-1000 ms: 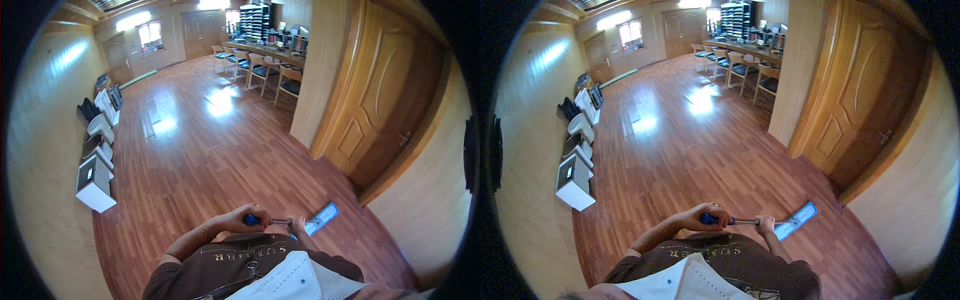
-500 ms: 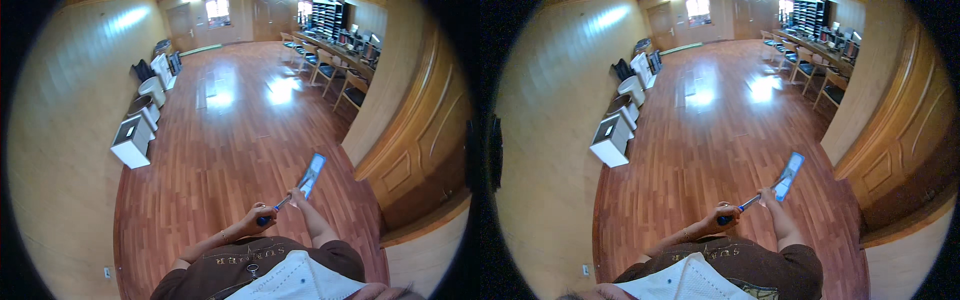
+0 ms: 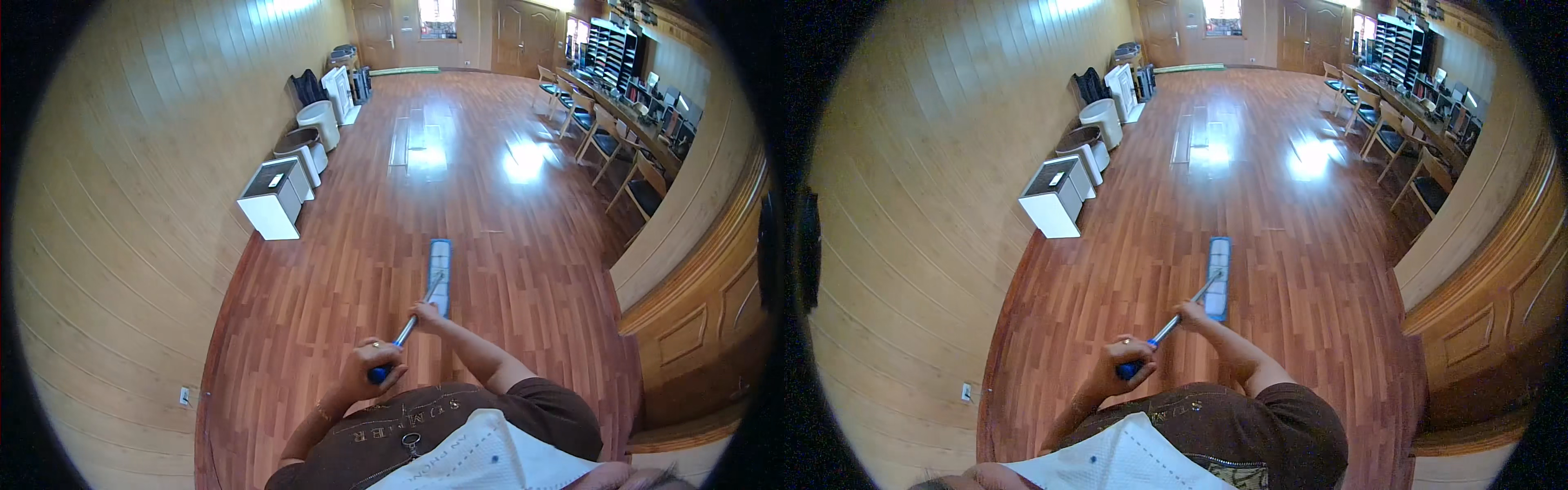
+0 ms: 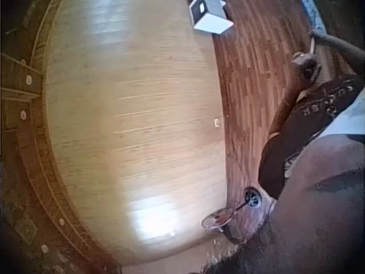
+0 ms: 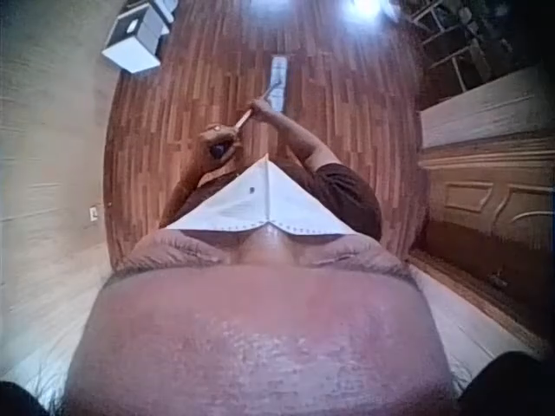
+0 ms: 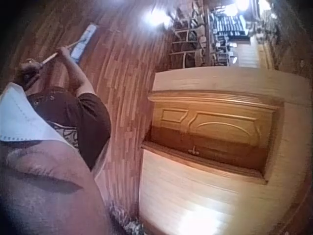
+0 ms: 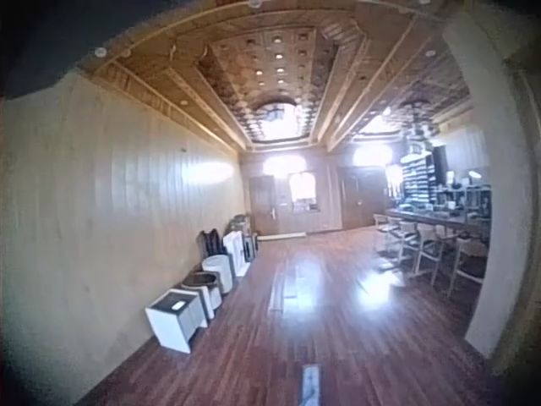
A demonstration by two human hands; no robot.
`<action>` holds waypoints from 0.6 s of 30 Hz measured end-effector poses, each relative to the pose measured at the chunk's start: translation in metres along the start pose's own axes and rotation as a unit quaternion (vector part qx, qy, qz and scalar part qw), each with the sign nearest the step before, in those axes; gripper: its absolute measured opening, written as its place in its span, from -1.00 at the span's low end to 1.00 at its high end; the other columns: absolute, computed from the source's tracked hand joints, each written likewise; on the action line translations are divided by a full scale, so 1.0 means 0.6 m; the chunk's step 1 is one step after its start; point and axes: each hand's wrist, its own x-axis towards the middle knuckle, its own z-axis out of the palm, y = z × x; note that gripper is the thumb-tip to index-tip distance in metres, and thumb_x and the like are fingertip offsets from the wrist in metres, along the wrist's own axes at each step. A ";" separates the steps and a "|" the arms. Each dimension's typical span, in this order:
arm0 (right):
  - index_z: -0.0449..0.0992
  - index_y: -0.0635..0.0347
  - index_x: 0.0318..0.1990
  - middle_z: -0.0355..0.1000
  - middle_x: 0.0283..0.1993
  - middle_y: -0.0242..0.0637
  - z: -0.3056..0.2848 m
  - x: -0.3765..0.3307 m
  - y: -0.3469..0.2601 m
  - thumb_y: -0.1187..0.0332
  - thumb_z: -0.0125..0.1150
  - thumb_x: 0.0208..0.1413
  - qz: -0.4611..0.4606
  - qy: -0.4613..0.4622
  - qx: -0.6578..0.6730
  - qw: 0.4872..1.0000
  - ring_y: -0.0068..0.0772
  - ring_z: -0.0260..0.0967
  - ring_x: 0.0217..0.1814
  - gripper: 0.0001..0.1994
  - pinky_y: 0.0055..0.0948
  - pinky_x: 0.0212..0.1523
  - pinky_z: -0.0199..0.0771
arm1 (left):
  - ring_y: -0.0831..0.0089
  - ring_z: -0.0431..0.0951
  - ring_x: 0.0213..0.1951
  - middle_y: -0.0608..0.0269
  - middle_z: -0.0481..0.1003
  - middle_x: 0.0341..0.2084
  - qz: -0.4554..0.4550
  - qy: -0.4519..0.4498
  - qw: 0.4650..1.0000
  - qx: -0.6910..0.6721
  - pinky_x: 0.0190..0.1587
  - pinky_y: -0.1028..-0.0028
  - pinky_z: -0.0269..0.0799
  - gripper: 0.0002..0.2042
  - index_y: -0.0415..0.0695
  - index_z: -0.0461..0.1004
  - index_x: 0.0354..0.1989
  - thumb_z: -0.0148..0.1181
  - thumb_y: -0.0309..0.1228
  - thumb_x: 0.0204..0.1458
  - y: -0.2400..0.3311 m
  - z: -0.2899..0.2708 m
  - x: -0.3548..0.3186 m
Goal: The recorder is mopping a large wooden floor using a flat mop.
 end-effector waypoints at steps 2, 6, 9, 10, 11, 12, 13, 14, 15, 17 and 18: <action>0.49 -0.05 -0.54 0.46 -0.39 -0.41 0.051 0.024 -0.040 0.28 0.30 -0.29 -0.107 0.069 0.036 0.991 -0.21 0.38 -0.10 -0.89 0.02 -0.23 0.26 | 0.29 0.58 -0.25 0.23 0.52 -0.49 -0.004 0.000 1.000 0.004 -0.06 0.30 0.31 -0.88 -0.12 0.47 -0.49 0.32 -0.46 -0.14 0.010 -0.045 -0.032; 0.47 0.01 -0.55 0.47 -0.41 -0.29 0.108 0.066 -0.149 0.28 0.29 -0.28 -0.210 0.006 0.082 0.974 -0.12 0.43 -0.19 -0.87 -0.08 -0.25 0.35 | 0.30 0.59 -0.27 0.26 0.53 -0.51 -0.029 -0.021 0.999 0.001 -0.03 0.27 0.32 -0.87 -0.11 0.47 -0.50 0.34 -0.44 -0.17 0.021 -0.141 -0.107; 0.48 0.06 -0.53 0.45 -0.47 -0.15 0.109 0.099 -0.236 0.34 0.24 -0.27 -0.144 -0.129 0.182 0.964 0.02 0.42 -0.36 -0.90 -0.16 -0.36 0.38 | 0.33 0.59 -0.28 0.32 0.53 -0.56 -0.043 0.091 0.993 -0.056 0.00 0.25 0.32 -0.86 -0.09 0.47 -0.57 0.36 -0.45 -0.22 0.005 -0.188 -0.167; 0.49 0.07 -0.53 0.45 -0.48 -0.13 0.106 0.101 -0.263 0.38 0.22 -0.26 -0.135 -0.113 0.119 0.977 0.01 0.43 -0.35 -0.93 -0.12 -0.37 0.39 | 0.33 0.59 -0.28 0.33 0.53 -0.59 -0.084 0.192 0.970 -0.126 0.04 0.23 0.28 -0.84 -0.08 0.46 -0.63 0.38 -0.44 -0.29 0.008 -0.187 -0.183; 0.49 0.07 -0.53 0.45 -0.48 -0.13 0.111 0.108 -0.283 0.38 0.22 -0.26 -0.132 -0.111 0.119 0.978 0.01 0.43 -0.35 -0.93 -0.12 -0.37 0.39 | 0.31 0.59 -0.29 0.32 0.53 -0.59 -0.096 0.186 0.966 -0.154 0.06 0.23 0.25 -0.83 -0.08 0.46 -0.64 0.39 -0.42 -0.32 0.004 -0.205 -0.201; 0.50 0.07 -0.53 0.45 -0.49 -0.13 0.119 0.113 -0.296 0.38 0.21 -0.26 -0.135 -0.113 0.129 0.976 0.01 0.43 -0.35 -0.93 -0.11 -0.36 0.40 | 0.29 0.59 -0.30 0.30 0.52 -0.60 -0.108 0.178 0.961 -0.183 0.09 0.22 0.22 -0.82 -0.09 0.47 -0.64 0.41 -0.41 -0.35 -0.006 -0.230 -0.218; 0.50 0.08 -0.53 0.44 -0.49 -0.14 0.125 0.115 -0.305 0.39 0.21 -0.26 -0.136 -0.114 0.139 0.974 0.01 0.43 -0.35 -0.93 -0.10 -0.35 0.41 | 0.27 0.58 -0.30 0.28 0.52 -0.61 -0.104 0.173 0.956 -0.213 0.12 0.21 0.17 -0.81 -0.09 0.46 -0.65 0.41 -0.41 -0.39 -0.017 -0.244 -0.225; 0.52 0.07 -0.50 0.45 -0.49 -0.14 0.131 0.114 -0.305 0.40 0.21 -0.26 -0.123 -0.129 0.133 0.975 0.01 0.44 -0.36 -0.92 -0.10 -0.35 0.42 | 0.27 0.58 -0.30 0.28 0.52 -0.61 -0.105 0.168 0.956 -0.217 0.12 0.21 0.17 -0.81 -0.09 0.46 -0.65 0.41 -0.41 -0.39 -0.026 -0.249 -0.227; 0.52 0.07 -0.50 0.45 -0.49 -0.14 0.134 0.114 -0.300 0.40 0.21 -0.26 -0.117 -0.126 0.134 0.976 0.01 0.44 -0.36 -0.92 -0.10 -0.35 0.42 | 0.26 0.58 -0.30 0.28 0.51 -0.61 -0.103 0.165 0.953 -0.232 0.12 0.20 0.17 -0.81 -0.10 0.45 -0.65 0.41 -0.41 -0.38 -0.036 -0.255 -0.226; 0.50 0.08 -0.50 0.46 -0.48 -0.13 0.132 0.105 -0.286 0.40 0.21 -0.26 -0.095 -0.125 0.088 0.984 0.02 0.45 -0.37 -0.92 -0.10 -0.36 0.42 | 0.26 0.58 -0.31 0.27 0.50 -0.60 -0.107 0.162 0.945 -0.263 0.11 0.18 0.18 -0.79 -0.11 0.44 -0.66 0.42 -0.40 -0.36 -0.043 -0.261 -0.216; 0.47 0.11 -0.65 0.42 -0.55 -0.05 0.139 0.102 -0.269 0.31 0.19 -0.21 -0.120 -0.058 0.131 0.982 0.13 0.39 -0.45 -0.87 -0.05 -0.46 0.36 | 0.26 0.58 -0.31 0.26 0.50 -0.60 -0.082 0.145 0.949 -0.267 0.11 0.17 0.19 -0.80 -0.11 0.44 -0.64 0.42 -0.41 -0.36 -0.056 -0.260 -0.209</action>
